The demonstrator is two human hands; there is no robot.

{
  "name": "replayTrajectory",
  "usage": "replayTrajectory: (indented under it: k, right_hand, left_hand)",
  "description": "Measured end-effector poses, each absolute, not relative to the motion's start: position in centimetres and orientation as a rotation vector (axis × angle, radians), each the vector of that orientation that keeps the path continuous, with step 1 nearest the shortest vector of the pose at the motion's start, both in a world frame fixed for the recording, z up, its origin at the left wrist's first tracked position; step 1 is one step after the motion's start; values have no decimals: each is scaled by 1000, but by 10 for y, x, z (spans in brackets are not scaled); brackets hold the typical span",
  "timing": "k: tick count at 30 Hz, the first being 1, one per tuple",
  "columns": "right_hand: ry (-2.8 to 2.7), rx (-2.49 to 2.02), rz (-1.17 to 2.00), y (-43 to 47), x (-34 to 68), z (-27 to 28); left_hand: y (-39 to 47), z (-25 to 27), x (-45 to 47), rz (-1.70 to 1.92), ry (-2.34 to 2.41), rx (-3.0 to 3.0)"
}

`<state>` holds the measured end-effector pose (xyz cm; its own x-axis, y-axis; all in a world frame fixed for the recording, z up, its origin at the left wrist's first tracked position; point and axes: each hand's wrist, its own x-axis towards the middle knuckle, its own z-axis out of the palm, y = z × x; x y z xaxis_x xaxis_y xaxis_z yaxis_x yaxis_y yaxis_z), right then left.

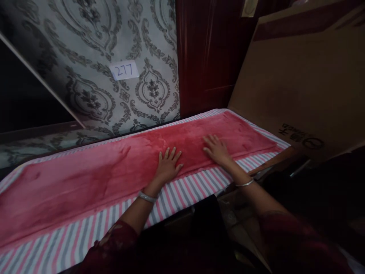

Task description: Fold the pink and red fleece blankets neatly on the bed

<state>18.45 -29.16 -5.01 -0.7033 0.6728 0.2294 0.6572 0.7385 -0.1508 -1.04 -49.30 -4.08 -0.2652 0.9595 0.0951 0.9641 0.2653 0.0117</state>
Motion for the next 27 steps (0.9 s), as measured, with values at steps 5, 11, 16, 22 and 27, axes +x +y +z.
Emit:
replayTrajectory:
  k: [5,11,16,22,27]
  right_hand:
    - [-2876,-800,82,-349,133,-57]
    - [-2847,-767,22,-343,141,-73]
    - [-2815,-720,-37,-337,141,-88]
    - [-2820,-698,-42,-337,142,-92]
    - [-2831,-708,-17,-339,143,-89]
  left_hand:
    - [-496,-39,-4,-141,-2461,-1844]
    - [-506,-38,4,-160,-2569,-1729]
    - [-548,-31,-20,-112,-2786,-1507]
    - [-639,-27,-75,26,-2970,-1140]
    - [-719,-25,-122,85,-3069,-751]
